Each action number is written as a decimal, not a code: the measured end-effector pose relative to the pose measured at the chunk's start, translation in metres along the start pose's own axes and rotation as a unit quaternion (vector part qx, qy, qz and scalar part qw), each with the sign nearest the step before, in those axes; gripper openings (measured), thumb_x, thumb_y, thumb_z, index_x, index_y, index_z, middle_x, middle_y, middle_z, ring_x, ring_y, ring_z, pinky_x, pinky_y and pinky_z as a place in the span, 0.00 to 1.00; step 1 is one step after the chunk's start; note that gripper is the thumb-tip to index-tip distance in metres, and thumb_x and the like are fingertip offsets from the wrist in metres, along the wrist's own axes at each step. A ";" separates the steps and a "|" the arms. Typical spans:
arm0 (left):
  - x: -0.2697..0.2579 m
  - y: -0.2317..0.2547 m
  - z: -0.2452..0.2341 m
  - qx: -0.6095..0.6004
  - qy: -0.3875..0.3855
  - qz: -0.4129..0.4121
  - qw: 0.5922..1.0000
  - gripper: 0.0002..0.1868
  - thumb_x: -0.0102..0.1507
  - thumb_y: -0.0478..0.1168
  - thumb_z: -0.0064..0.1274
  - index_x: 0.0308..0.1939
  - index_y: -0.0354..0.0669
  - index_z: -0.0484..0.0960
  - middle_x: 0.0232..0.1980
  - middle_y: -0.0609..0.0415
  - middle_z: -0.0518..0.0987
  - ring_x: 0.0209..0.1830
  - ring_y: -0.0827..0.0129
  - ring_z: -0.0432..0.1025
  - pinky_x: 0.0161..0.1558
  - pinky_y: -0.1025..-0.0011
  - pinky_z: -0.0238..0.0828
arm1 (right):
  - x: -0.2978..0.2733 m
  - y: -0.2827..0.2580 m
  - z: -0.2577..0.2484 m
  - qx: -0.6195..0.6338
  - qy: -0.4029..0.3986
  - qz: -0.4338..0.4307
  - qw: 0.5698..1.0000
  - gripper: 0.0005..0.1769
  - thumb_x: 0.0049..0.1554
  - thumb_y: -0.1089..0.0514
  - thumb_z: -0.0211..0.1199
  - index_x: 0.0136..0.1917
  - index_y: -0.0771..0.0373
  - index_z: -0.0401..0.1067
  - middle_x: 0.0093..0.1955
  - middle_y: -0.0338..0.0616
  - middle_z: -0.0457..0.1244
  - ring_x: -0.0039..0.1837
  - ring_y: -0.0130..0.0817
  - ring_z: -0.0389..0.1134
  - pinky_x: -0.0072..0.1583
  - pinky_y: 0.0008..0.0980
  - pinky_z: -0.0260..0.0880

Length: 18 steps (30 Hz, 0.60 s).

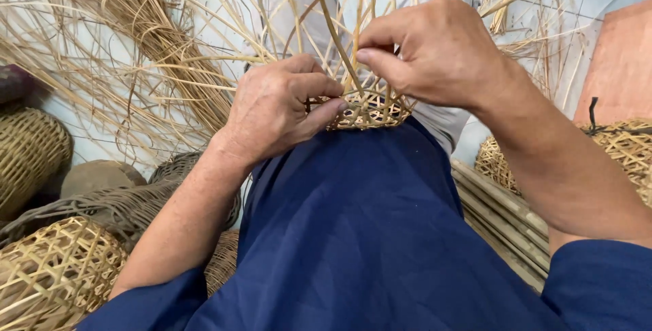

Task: Weaving a small basket by interlacing thin strips of natural material while sitting on the floor.

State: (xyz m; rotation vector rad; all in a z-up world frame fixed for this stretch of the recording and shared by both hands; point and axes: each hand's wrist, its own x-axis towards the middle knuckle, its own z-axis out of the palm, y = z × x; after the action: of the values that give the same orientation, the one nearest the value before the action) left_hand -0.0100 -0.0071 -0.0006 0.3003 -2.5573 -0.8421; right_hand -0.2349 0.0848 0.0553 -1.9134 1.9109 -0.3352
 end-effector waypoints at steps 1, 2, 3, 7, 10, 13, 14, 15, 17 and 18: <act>0.001 -0.001 0.000 -0.005 0.000 -0.007 1.000 0.08 0.67 0.47 0.63 0.42 0.48 0.90 0.38 0.56 0.82 0.31 0.62 0.78 0.28 0.61 0.71 | 0.001 0.000 0.003 -0.092 0.013 -0.040 0.995 0.11 0.67 0.49 0.61 0.46 0.46 0.82 0.35 0.28 0.71 0.37 0.35 0.71 0.38 0.44 0.67; 0.000 -0.002 0.001 -0.005 0.000 -0.005 1.000 0.08 0.67 0.47 0.63 0.42 0.48 0.90 0.38 0.56 0.82 0.31 0.62 0.78 0.28 0.61 0.71 | 0.006 0.000 0.006 -0.093 0.014 -0.039 0.995 0.11 0.67 0.49 0.61 0.46 0.46 0.82 0.35 0.28 0.71 0.37 0.35 0.71 0.38 0.44 0.67; 0.000 -0.003 0.001 0.001 -0.008 -0.009 1.000 0.09 0.66 0.47 0.63 0.42 0.49 0.90 0.38 0.56 0.82 0.31 0.60 0.77 0.27 0.60 0.70 | 0.011 0.000 0.009 -0.110 0.008 -0.034 0.993 0.11 0.68 0.46 0.61 0.47 0.45 0.82 0.38 0.26 0.71 0.38 0.34 0.71 0.37 0.44 0.69; 0.000 -0.005 0.001 0.006 -0.017 -0.025 1.000 0.08 0.65 0.48 0.62 0.41 0.51 0.90 0.39 0.57 0.82 0.31 0.59 0.78 0.29 0.58 0.71 | 0.018 0.010 0.019 -0.162 0.010 -0.053 0.985 0.12 0.69 0.43 0.62 0.46 0.45 0.77 0.38 0.29 0.69 0.37 0.37 0.69 0.35 0.43 0.69; 0.001 -0.006 0.002 -0.004 -0.023 -0.045 0.999 0.10 0.65 0.51 0.63 0.40 0.52 0.89 0.39 0.57 0.83 0.32 0.59 0.78 0.28 0.57 0.70 | 0.008 -0.008 -0.002 -0.145 -0.093 -0.050 0.984 0.10 0.66 0.50 0.55 0.57 0.43 0.76 0.49 0.35 0.71 0.46 0.46 0.73 0.36 0.53 0.73; 0.005 -0.003 -0.001 -0.018 -0.020 -0.026 0.999 0.08 0.65 0.46 0.65 0.38 0.48 0.89 0.35 0.56 0.81 0.29 0.63 0.76 0.26 0.62 0.70 | -0.001 -0.012 -0.007 -0.145 -0.161 -0.052 0.975 0.09 0.66 0.51 0.50 0.56 0.49 0.69 0.42 0.38 0.66 0.41 0.51 0.71 0.37 0.55 0.71; 0.006 -0.002 -0.001 -0.018 -0.020 -0.022 0.999 0.08 0.65 0.46 0.65 0.38 0.48 0.89 0.35 0.56 0.81 0.29 0.63 0.76 0.26 0.62 0.70 | 0.001 -0.015 -0.011 -0.147 -0.160 -0.049 0.975 0.09 0.66 0.51 0.50 0.56 0.49 0.69 0.42 0.38 0.66 0.41 0.51 0.71 0.37 0.55 0.71; 0.007 -0.002 0.000 -0.007 -0.023 -0.021 0.999 0.08 0.65 0.46 0.64 0.39 0.49 0.89 0.35 0.56 0.80 0.28 0.61 0.76 0.25 0.60 0.69 | 0.002 -0.019 -0.016 -0.135 -0.200 -0.019 0.970 0.15 0.66 0.43 0.48 0.54 0.51 0.70 0.44 0.40 0.67 0.44 0.48 0.71 0.43 0.54 0.70; 0.008 0.000 0.001 0.005 -0.026 -0.020 0.999 0.08 0.65 0.46 0.62 0.40 0.49 0.89 0.35 0.56 0.80 0.27 0.59 0.76 0.24 0.58 0.68 | 0.006 -0.020 -0.015 -0.123 -0.238 0.011 0.963 0.23 0.67 0.36 0.46 0.53 0.53 0.71 0.47 0.41 0.67 0.47 0.45 0.70 0.48 0.52 0.70; 0.009 0.000 0.001 0.016 -0.029 -0.014 0.999 0.08 0.65 0.47 0.61 0.41 0.49 0.89 0.33 0.55 0.78 0.25 0.58 0.75 0.23 0.57 0.67 | 0.009 -0.017 -0.010 -0.116 -0.178 0.004 0.977 0.22 0.66 0.36 0.53 0.49 0.54 0.74 0.43 0.40 0.68 0.45 0.44 0.70 0.43 0.51 0.69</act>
State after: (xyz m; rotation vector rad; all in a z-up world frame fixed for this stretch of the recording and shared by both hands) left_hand -0.0182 -0.0096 0.0016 0.3267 -2.6282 -0.8328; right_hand -0.2235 0.0744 0.0707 -1.9477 1.7754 0.2316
